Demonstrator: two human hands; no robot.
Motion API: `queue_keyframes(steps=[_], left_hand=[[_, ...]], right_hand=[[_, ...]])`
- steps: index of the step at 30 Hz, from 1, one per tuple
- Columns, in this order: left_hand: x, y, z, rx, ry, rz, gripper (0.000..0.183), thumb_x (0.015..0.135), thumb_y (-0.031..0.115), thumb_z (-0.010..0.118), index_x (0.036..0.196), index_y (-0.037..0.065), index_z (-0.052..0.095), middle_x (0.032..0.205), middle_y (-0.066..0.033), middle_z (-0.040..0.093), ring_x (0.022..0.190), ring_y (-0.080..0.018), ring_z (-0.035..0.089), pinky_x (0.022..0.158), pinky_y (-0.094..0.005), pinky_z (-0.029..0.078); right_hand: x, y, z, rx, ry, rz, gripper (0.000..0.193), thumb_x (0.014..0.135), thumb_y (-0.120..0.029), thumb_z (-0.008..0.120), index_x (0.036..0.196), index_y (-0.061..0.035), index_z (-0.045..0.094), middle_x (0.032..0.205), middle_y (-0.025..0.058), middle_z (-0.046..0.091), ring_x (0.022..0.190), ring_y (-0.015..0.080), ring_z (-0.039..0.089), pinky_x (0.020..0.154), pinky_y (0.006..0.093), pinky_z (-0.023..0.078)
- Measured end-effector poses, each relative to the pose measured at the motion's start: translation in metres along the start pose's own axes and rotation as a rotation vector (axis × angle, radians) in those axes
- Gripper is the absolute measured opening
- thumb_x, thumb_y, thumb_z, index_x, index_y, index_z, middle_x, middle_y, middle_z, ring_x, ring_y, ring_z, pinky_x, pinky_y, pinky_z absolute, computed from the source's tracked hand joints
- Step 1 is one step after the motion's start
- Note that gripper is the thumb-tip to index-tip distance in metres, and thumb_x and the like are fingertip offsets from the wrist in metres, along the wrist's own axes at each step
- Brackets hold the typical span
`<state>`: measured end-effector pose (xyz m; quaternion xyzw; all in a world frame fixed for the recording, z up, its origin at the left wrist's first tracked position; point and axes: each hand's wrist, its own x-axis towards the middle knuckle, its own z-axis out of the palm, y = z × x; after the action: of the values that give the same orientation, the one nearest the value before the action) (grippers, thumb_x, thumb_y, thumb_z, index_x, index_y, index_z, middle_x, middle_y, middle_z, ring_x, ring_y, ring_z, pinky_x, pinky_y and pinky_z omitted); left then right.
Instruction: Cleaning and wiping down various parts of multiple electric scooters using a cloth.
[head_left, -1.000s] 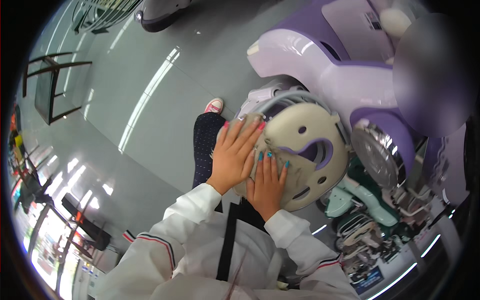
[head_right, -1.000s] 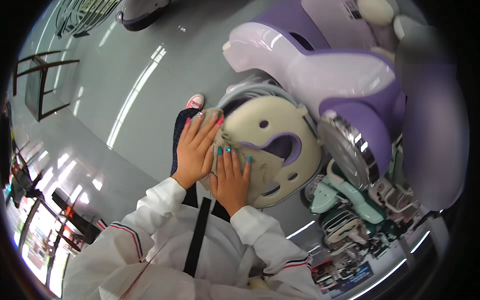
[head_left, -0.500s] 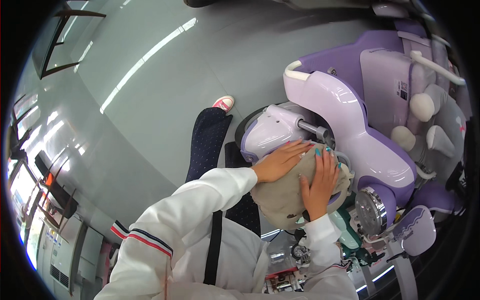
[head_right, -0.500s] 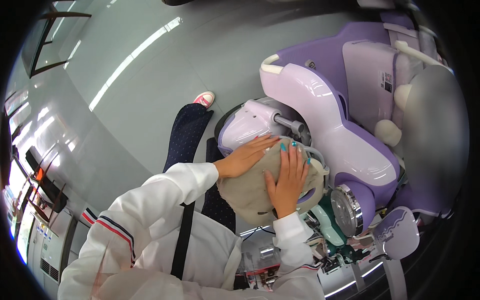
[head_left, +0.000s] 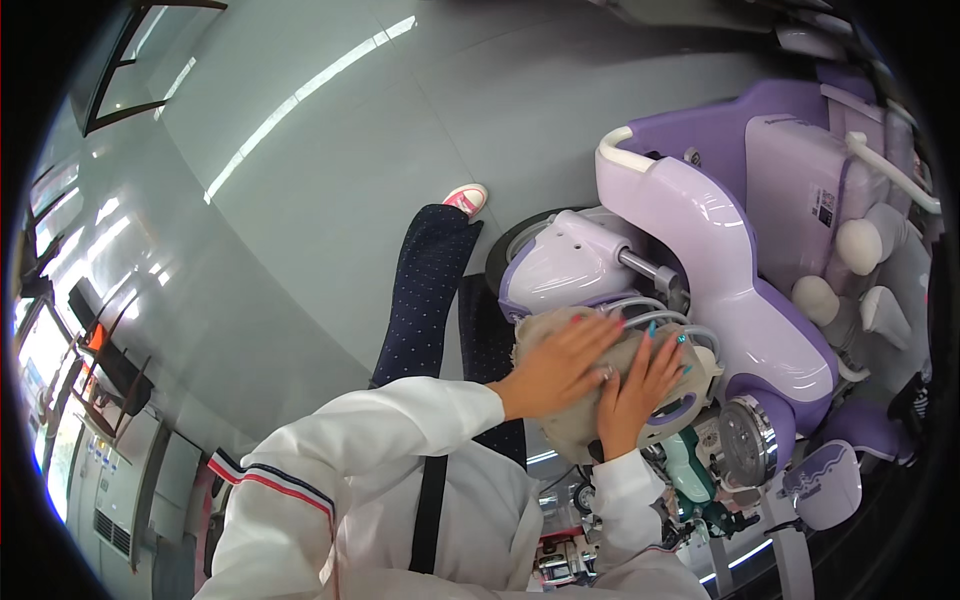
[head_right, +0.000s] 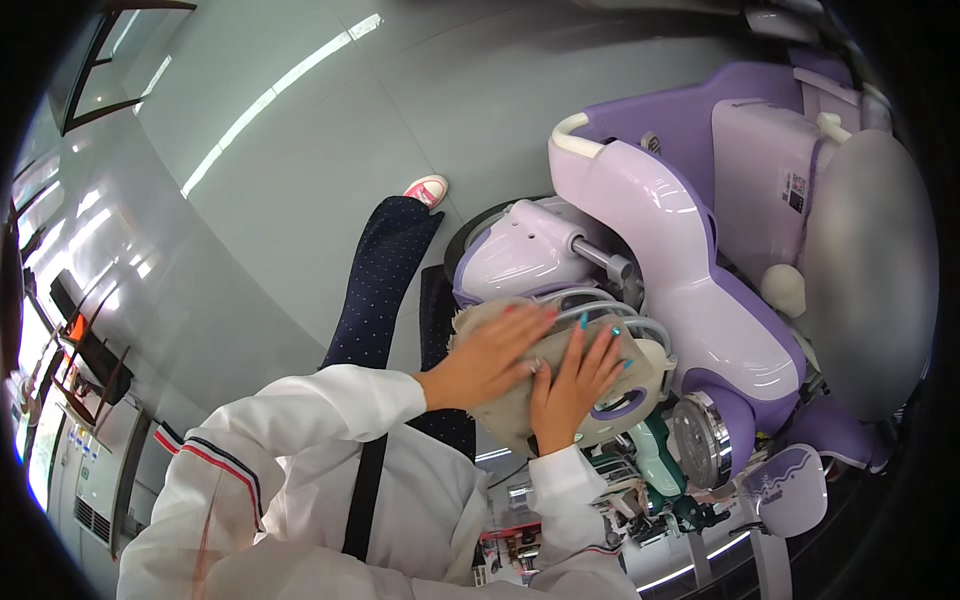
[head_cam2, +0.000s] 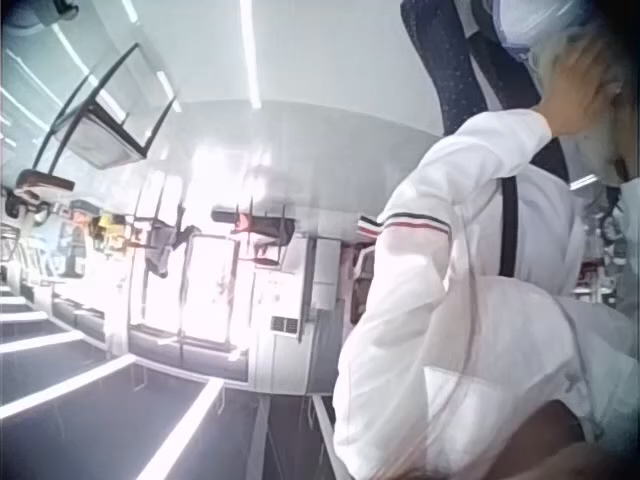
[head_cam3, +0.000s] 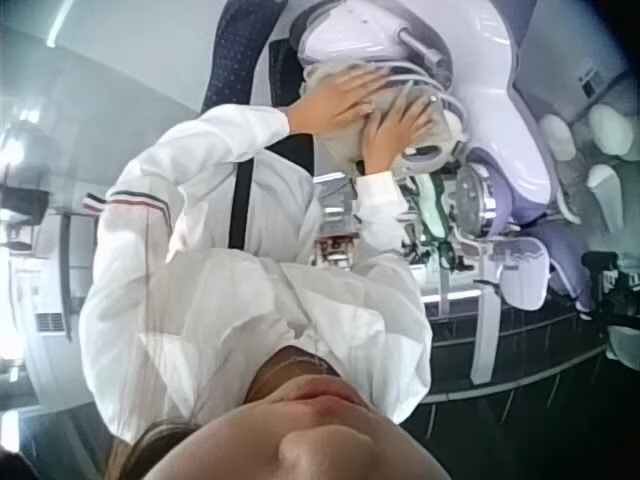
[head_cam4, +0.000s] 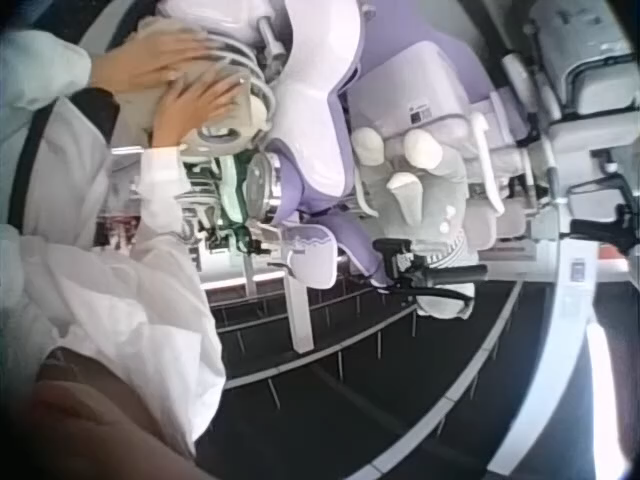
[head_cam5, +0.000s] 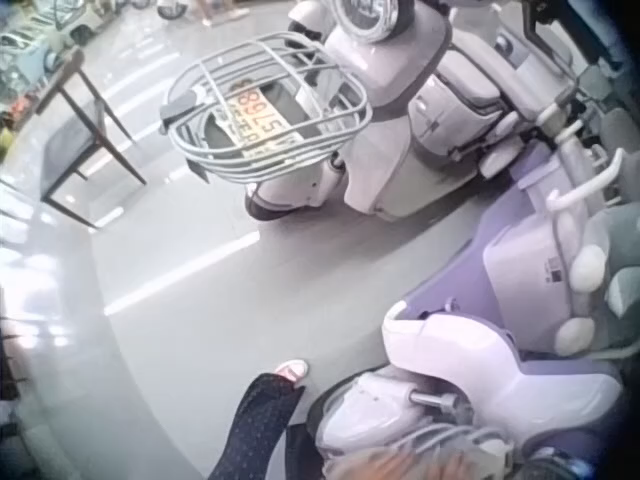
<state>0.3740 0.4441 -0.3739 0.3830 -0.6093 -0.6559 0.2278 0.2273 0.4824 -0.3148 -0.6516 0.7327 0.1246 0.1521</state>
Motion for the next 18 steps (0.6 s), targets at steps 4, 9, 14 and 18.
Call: queue_keyframes(steps=[4,9,14,18], left_hand=[[0.008,-0.002,0.012,-0.107,-0.124,0.055,0.055,0.091,0.023,0.044,0.140,0.002,0.029,0.146,-0.0155,0.028,0.135,-0.0315,0.025,0.112,-0.0448,0.017],[0.030,-0.033,0.026,-0.144,-0.096,-0.083,0.050,0.093,0.020,0.039,0.141,0.008,0.030,0.148,-0.0148,0.024,0.137,-0.0316,0.022,0.112,-0.0461,0.013],[0.018,-0.002,0.009,0.024,0.165,-0.108,0.051,0.091,0.019,0.042,0.140,0.007,0.032,0.147,-0.0157,0.027,0.135,-0.0330,0.026,0.111,-0.0475,0.015],[0.004,0.007,-0.002,0.027,-0.027,-0.006,0.056,0.087,0.017,0.046,0.139,0.003,0.032,0.146,-0.0164,0.028,0.134,-0.0331,0.028,0.110,-0.0483,0.016]], right_hand=[[-0.004,0.014,0.002,0.051,0.060,0.035,0.059,0.088,-0.034,0.046,0.139,-0.0069,0.034,0.147,0.0203,0.022,0.135,0.0423,0.018,0.107,0.0584,0.008],[0.026,0.022,-0.004,0.008,0.148,0.092,0.054,0.088,-0.031,0.046,0.136,-0.0082,0.038,0.147,0.0183,0.026,0.135,0.0397,0.021,0.107,0.0569,0.010],[-0.015,-0.009,0.004,0.017,0.087,0.125,0.053,0.088,-0.030,0.048,0.136,-0.0101,0.039,0.145,0.0177,0.028,0.135,0.0399,0.021,0.105,0.0604,0.010],[-0.044,-0.005,0.009,0.022,-0.113,-0.127,0.060,0.086,-0.033,0.050,0.138,-0.0080,0.033,0.148,0.0188,0.022,0.136,0.0414,0.015,0.107,0.0599,0.007]])
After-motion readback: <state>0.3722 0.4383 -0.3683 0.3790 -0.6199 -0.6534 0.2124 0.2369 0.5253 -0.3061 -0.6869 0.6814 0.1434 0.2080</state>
